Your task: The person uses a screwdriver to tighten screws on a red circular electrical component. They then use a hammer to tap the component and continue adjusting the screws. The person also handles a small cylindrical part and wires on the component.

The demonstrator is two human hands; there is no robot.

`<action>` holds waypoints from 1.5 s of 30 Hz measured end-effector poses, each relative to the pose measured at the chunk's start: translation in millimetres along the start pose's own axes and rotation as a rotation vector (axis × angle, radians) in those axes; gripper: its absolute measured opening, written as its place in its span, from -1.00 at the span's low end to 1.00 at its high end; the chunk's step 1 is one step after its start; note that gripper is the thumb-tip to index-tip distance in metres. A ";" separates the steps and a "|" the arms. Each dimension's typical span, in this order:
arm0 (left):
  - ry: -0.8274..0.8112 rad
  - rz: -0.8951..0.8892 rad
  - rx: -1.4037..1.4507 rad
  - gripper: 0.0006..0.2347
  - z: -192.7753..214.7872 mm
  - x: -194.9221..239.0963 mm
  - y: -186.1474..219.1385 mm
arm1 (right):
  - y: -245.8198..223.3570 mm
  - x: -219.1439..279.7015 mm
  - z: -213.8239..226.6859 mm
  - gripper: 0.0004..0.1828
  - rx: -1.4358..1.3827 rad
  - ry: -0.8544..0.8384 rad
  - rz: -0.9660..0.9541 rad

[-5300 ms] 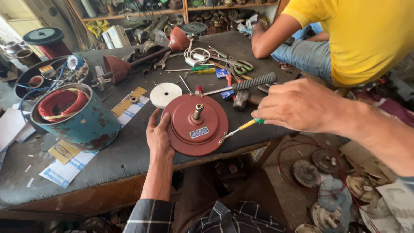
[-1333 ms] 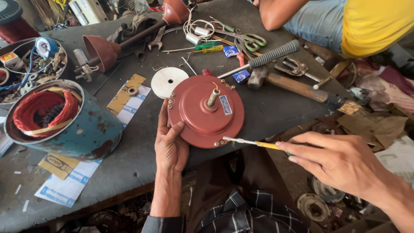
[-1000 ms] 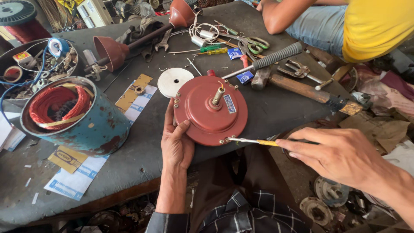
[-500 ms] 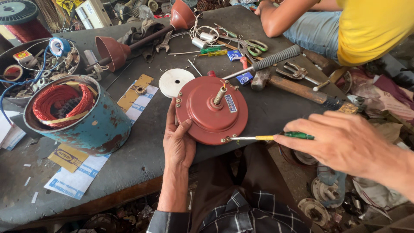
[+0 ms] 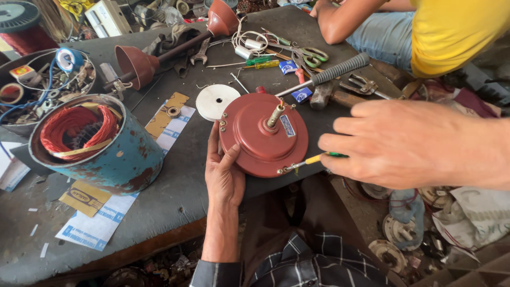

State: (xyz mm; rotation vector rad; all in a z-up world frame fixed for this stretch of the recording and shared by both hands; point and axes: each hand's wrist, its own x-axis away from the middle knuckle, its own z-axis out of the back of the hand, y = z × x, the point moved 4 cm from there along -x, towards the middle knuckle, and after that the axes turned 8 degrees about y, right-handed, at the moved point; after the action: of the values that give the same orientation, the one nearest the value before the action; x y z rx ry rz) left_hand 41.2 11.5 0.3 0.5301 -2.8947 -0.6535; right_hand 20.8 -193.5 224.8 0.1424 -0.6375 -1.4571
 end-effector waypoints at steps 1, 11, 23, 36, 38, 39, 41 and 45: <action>0.024 -0.010 -0.013 -0.37 0.3 -1.6 -1.1 | 1.2 -4.6 1.3 -0.72 0.000 -0.051 0.007; 0.105 -0.053 -0.011 -0.37 2.2 -5.8 -5.6 | 3.2 -33.4 8.4 -0.69 -0.035 -0.109 0.097; 0.165 -0.046 0.033 -0.35 0.1 -0.1 -4.8 | -6.9 -38.3 -10.5 -0.35 -0.116 -0.386 -0.002; 0.162 -0.077 0.056 -0.28 -3.3 -3.1 -3.5 | 7.7 -39.7 4.8 -0.35 -0.151 -0.534 -0.313; 0.165 -0.062 0.038 -0.28 -2.2 0.6 -3.0 | 5.4 -34.3 10.9 -0.38 -0.161 -0.459 -0.331; 0.166 -0.056 0.031 -0.28 -1.3 1.9 -2.0 | 5.3 -28.7 11.4 -0.40 -0.176 -0.446 -0.360; 0.150 -0.064 -0.004 -0.27 0.9 3.9 -1.8 | 4.6 -9.2 0.7 -0.44 -0.255 -0.524 -0.506; 0.136 -0.131 -0.053 -0.26 10.2 2.3 -5.0 | -7.3 28.8 -43.6 -0.51 -0.372 -0.309 -1.099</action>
State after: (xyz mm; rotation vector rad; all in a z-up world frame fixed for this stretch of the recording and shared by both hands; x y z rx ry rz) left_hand 38.5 10.5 -11.0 0.7321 -2.7262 -0.6816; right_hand 34.9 -234.2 194.3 -0.0468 -0.5293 -2.6711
